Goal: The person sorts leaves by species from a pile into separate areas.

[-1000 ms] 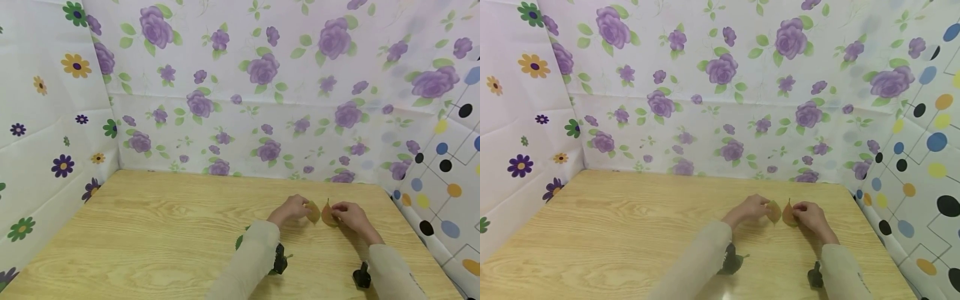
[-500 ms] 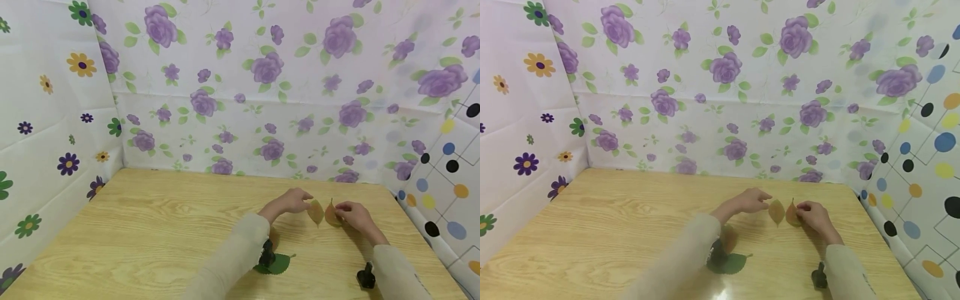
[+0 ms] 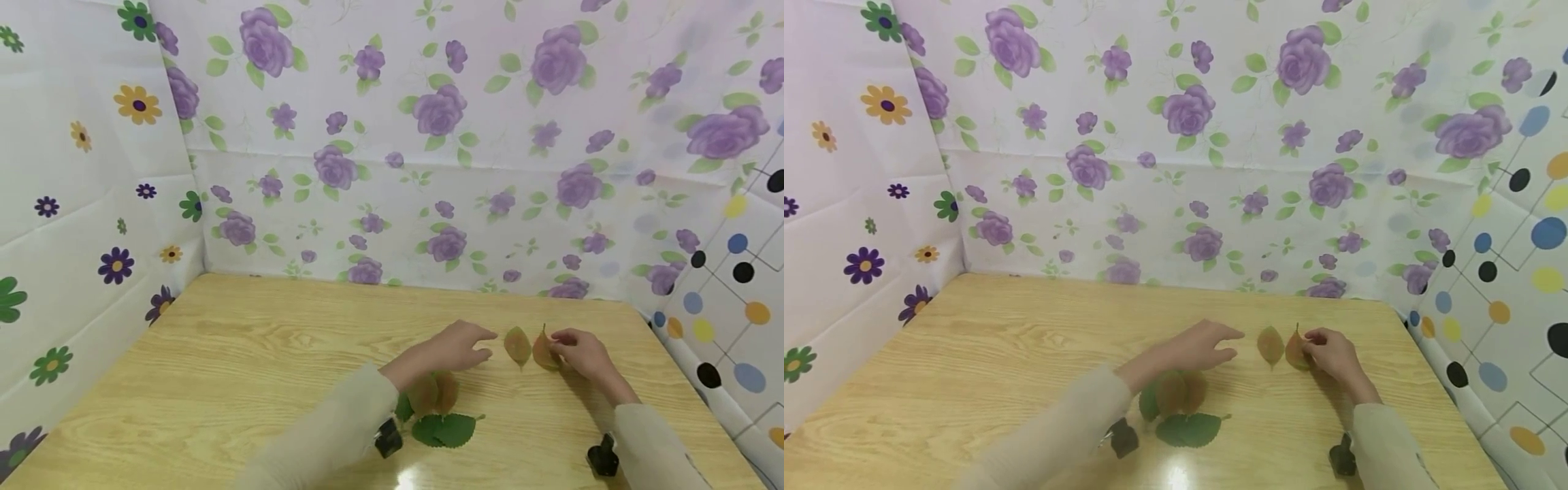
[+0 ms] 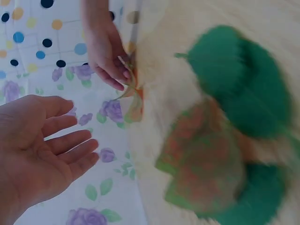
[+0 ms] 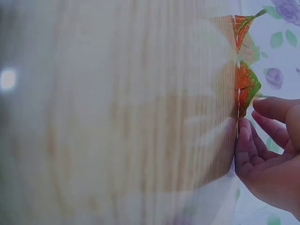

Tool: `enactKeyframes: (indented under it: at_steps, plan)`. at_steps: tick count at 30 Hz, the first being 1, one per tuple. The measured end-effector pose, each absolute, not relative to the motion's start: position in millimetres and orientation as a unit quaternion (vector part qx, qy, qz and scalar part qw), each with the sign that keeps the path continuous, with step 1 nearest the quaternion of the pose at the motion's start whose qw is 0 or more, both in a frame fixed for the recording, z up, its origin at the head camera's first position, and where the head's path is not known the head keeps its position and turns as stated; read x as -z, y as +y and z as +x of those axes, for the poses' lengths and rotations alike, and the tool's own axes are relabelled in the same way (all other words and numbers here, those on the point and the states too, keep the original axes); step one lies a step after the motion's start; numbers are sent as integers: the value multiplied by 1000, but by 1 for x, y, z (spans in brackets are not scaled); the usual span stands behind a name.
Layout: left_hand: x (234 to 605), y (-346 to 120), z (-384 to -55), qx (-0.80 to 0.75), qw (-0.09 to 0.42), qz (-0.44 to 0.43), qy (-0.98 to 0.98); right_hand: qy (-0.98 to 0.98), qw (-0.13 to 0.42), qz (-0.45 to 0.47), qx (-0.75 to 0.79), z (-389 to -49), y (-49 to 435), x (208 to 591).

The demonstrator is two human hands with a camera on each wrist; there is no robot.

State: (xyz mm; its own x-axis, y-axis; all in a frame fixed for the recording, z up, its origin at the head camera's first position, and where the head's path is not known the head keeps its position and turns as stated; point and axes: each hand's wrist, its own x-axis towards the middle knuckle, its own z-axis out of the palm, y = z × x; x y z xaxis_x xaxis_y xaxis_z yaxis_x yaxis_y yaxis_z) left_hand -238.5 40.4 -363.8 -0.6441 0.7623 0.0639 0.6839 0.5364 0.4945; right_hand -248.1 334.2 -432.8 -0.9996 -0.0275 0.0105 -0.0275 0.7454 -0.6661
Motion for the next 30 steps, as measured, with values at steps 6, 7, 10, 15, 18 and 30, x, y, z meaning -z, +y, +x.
enactKeyframes:
  at_steps: [6,7,10,15,18,30]
  plan:
    - [374,-2,-212,-202,7,438,876,-928,-9,22,-371,-244,335,433]
    - [377,-9,-208,-195,-2,443,875,-928,-10,23,-371,-244,335,433]
    - [386,-30,-198,-178,-20,458,871,-930,-9,26,-367,-245,337,432]
    - [401,-53,-189,-164,-21,466,869,-931,-10,31,-363,-244,338,431]
    - [406,-63,-185,-157,-23,468,870,-931,-12,32,-363,-244,337,431]
    - [409,-79,-174,-126,6,494,860,-938,19,49,-342,-242,326,423]
